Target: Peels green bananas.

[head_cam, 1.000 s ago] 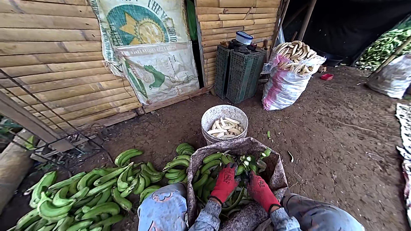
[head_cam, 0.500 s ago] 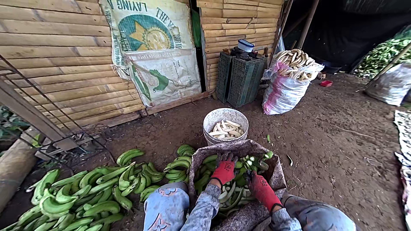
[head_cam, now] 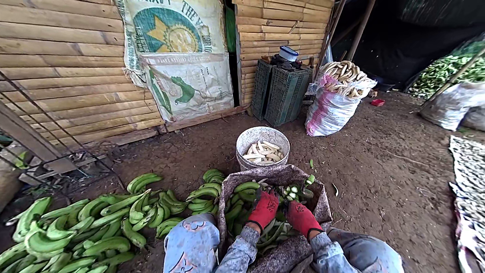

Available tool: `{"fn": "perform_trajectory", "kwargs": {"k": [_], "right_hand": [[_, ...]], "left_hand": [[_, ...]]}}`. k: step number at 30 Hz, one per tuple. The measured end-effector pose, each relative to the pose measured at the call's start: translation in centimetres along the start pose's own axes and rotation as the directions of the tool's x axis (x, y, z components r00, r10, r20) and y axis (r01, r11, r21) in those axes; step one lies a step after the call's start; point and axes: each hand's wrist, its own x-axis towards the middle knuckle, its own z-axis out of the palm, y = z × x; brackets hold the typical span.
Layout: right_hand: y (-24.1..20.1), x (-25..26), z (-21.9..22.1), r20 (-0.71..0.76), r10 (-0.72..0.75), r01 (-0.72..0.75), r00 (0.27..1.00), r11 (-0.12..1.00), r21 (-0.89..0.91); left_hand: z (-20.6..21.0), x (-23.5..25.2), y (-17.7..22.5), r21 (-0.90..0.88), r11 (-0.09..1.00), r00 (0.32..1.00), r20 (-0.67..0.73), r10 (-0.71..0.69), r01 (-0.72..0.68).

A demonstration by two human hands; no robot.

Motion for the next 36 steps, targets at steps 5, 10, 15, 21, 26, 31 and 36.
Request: {"fn": "perform_trajectory", "kwargs": {"k": [5,10,15,21,26,31,36], "right_hand": [[0.3,0.7,-0.6,-0.024,0.04,-0.04,0.999,0.999,0.021],[2.1,2.2,0.1,-0.03,-0.047,0.05,0.998,0.993,0.11],[2.6,1.4,-0.1,-0.002,-0.054,0.054,0.999,0.988,0.145],[2.8,-0.3,-0.2,-0.011,0.006,-0.005,1.0,0.998,0.064],[1.8,-1.5,-0.7,0.044,0.053,-0.051,0.998,0.997,-0.052],[0.0,-2.1,-1.4,0.094,0.088,-0.079,0.992,0.992,-0.099],[-0.3,-2.3,-0.7,0.076,0.118,-0.109,0.99,0.987,-0.119]], "left_hand": [[-1.2,-2.7,-1.1,-0.125,0.984,0.992,0.024,-0.125,0.127],[-1.9,-2.3,-3.8,-0.133,0.943,0.949,-0.043,-0.313,0.305],[1.6,1.6,-1.2,-0.177,0.984,0.998,-0.058,0.01,-0.02],[3.9,2.8,0.2,-0.119,0.992,0.994,-0.1,0.031,-0.043],[4.0,2.4,0.9,-0.16,0.983,0.993,-0.099,0.07,-0.085],[4.3,1.9,2.4,-0.165,0.985,0.993,-0.115,0.039,-0.058],[4.5,2.0,2.6,-0.164,0.986,0.996,-0.088,0.007,-0.022]]}}
